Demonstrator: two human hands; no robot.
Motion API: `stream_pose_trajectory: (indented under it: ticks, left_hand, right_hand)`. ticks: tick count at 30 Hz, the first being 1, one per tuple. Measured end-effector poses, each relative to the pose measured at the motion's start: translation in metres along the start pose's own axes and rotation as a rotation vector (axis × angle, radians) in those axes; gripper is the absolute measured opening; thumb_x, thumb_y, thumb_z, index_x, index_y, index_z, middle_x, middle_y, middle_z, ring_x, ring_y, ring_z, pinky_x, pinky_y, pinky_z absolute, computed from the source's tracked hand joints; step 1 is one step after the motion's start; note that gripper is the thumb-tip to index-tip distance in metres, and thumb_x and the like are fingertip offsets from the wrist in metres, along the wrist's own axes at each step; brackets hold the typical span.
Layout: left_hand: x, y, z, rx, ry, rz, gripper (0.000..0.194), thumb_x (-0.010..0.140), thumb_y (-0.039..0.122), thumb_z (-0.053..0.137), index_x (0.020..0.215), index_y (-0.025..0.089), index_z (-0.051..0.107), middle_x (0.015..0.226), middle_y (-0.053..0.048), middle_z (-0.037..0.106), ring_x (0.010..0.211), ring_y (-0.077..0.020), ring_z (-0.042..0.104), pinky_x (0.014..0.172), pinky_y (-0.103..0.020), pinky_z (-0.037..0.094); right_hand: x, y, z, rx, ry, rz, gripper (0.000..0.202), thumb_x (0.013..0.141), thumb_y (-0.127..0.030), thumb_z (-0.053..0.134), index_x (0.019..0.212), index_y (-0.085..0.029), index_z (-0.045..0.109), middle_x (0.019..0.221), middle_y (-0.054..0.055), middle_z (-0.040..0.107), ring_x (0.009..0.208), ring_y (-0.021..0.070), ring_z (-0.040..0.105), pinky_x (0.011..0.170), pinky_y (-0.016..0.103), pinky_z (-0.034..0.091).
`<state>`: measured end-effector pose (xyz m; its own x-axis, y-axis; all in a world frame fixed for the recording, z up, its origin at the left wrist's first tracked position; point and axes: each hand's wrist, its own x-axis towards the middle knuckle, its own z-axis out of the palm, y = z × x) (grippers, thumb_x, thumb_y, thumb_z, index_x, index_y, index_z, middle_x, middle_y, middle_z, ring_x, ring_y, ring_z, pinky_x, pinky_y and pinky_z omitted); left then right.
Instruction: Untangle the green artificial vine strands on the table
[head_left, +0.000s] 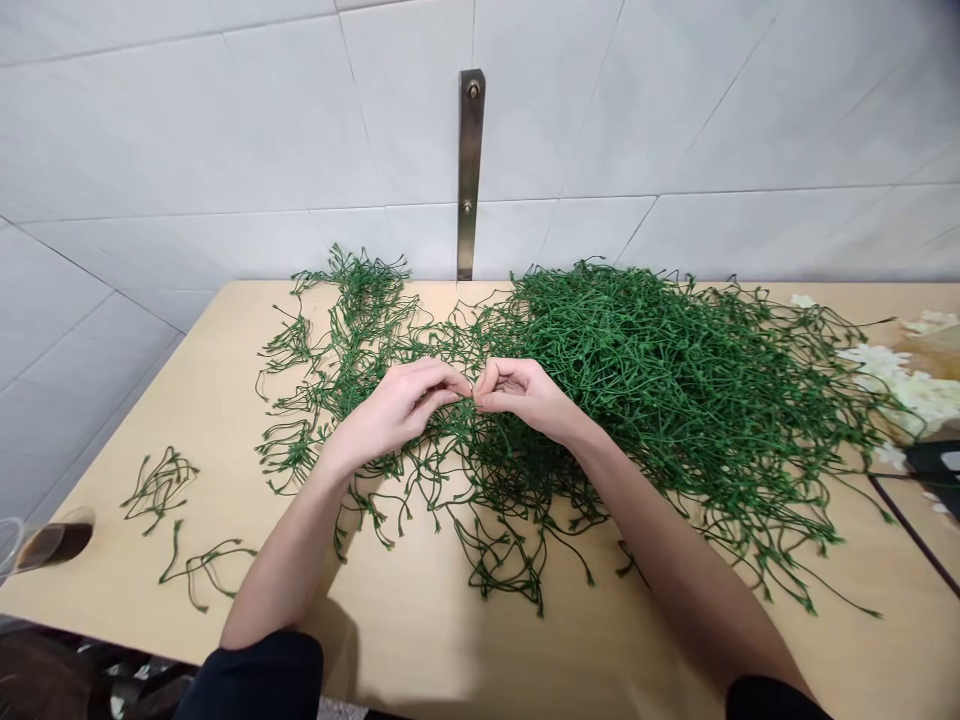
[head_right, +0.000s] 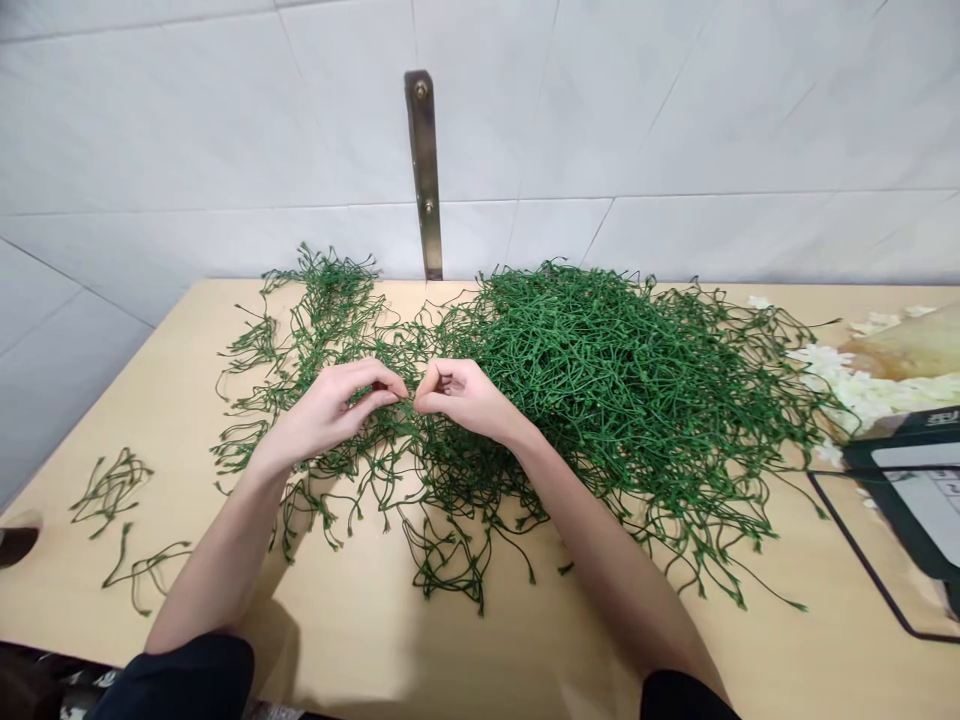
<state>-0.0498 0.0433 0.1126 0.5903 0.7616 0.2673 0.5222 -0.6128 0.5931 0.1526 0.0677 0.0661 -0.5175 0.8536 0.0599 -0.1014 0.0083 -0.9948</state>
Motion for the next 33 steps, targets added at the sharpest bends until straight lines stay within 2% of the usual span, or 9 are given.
stream_pose_trajectory:
  ticks: [4, 8, 12, 15, 18, 23, 28, 30, 33]
  left_hand:
    - [-0.0003, 0.0037, 0.0005, -0.043, -0.039, -0.085, 0.012, 0.09, 0.016, 0.056, 0.1, 0.016, 0.063, 0.09, -0.001, 0.069, 0.075, -0.0109, 0.058, 0.069, -0.025, 0.046]
    - [0.0002, 0.0062, 0.0026, -0.062, -0.06, -0.148, 0.011, 0.086, 0.021, 0.058, 0.092, 0.015, 0.065, 0.08, 0.0, 0.067, 0.065, -0.0101, 0.054, 0.061, -0.024, 0.042]
    - [0.0001, 0.0064, 0.0018, -0.031, -0.072, -0.167, 0.017, 0.087, 0.027, 0.06, 0.096, 0.017, 0.069, 0.087, -0.002, 0.07, 0.076, -0.0133, 0.061, 0.07, -0.027, 0.046]
    - [-0.0002, 0.0068, 0.0012, 0.083, -0.124, -0.139, 0.019, 0.084, 0.02, 0.058, 0.097, 0.017, 0.071, 0.083, -0.002, 0.067, 0.078, -0.015, 0.059, 0.077, -0.031, 0.046]
    - [0.0002, 0.0084, 0.0022, 0.152, -0.148, -0.114, 0.022, 0.082, 0.014, 0.054, 0.093, 0.017, 0.072, 0.077, -0.002, 0.064, 0.079, -0.0166, 0.056, 0.077, -0.032, 0.045]
    - [0.0011, 0.0097, 0.0045, 0.125, -0.133, -0.134, 0.017, 0.082, 0.017, 0.056, 0.085, 0.016, 0.073, 0.072, -0.001, 0.062, 0.079, -0.0173, 0.054, 0.076, -0.031, 0.044]
    - [-0.0001, 0.0058, 0.005, 0.137, -0.161, -0.092, 0.019, 0.091, 0.025, 0.056, 0.093, 0.016, 0.073, 0.076, -0.003, 0.059, 0.082, -0.0179, 0.051, 0.076, -0.031, 0.043]
    - [-0.001, 0.0049, 0.0054, 0.163, -0.177, -0.08, 0.02, 0.093, 0.027, 0.055, 0.094, 0.015, 0.072, 0.078, -0.003, 0.058, 0.084, -0.0185, 0.051, 0.076, -0.031, 0.043]
    - [-0.0009, 0.0056, 0.0066, 0.215, -0.216, -0.081, 0.023, 0.096, 0.027, 0.053, 0.094, 0.014, 0.071, 0.078, -0.004, 0.056, 0.084, -0.0192, 0.05, 0.077, -0.032, 0.043]
  right_hand:
    - [0.0, -0.0003, -0.0008, -0.026, 0.02, 0.016, 0.013, 0.065, -0.02, 0.073, 0.064, -0.017, 0.06, 0.065, -0.002, 0.059, 0.063, 0.0112, 0.052, 0.064, 0.028, 0.043]
    - [-0.0012, -0.0028, 0.0001, 0.005, 0.002, 0.054, 0.011, 0.063, -0.018, 0.072, 0.065, -0.016, 0.062, 0.064, -0.002, 0.06, 0.062, 0.0102, 0.053, 0.062, 0.026, 0.043]
    - [0.0, -0.002, 0.0013, 0.056, -0.008, 0.079, 0.005, 0.062, -0.015, 0.069, 0.064, -0.016, 0.064, 0.061, -0.003, 0.061, 0.061, 0.0097, 0.056, 0.063, 0.025, 0.046]
    - [0.0008, 0.0001, 0.0028, 0.071, -0.011, 0.104, 0.004, 0.061, -0.015, 0.066, 0.063, -0.016, 0.063, 0.06, -0.002, 0.062, 0.06, 0.0104, 0.057, 0.063, 0.025, 0.047]
    - [0.0006, 0.0022, 0.0036, 0.009, -0.017, 0.126, 0.004, 0.063, -0.015, 0.064, 0.063, -0.016, 0.061, 0.06, -0.003, 0.061, 0.059, 0.01, 0.056, 0.061, 0.024, 0.044]
    - [-0.0005, 0.0024, 0.0011, -0.132, -0.143, 0.143, 0.003, 0.07, -0.018, 0.059, 0.071, -0.016, 0.061, 0.058, -0.003, 0.059, 0.056, 0.0094, 0.052, 0.057, 0.023, 0.038]
    - [-0.0006, 0.0005, -0.0003, -0.185, -0.267, 0.122, 0.019, 0.076, -0.026, 0.051, 0.063, -0.016, 0.061, 0.06, 0.0, 0.06, 0.058, 0.0122, 0.053, 0.059, 0.026, 0.04]
    - [-0.0002, 0.0014, 0.0013, -0.209, -0.244, 0.091, 0.021, 0.075, -0.026, 0.05, 0.058, -0.016, 0.059, 0.057, 0.0, 0.058, 0.057, 0.0116, 0.051, 0.058, 0.026, 0.038]
    - [-0.0001, 0.0034, 0.005, -0.251, -0.098, 0.041, 0.017, 0.068, -0.023, 0.051, 0.053, -0.016, 0.053, 0.053, -0.003, 0.048, 0.054, 0.0093, 0.04, 0.053, 0.025, 0.03]
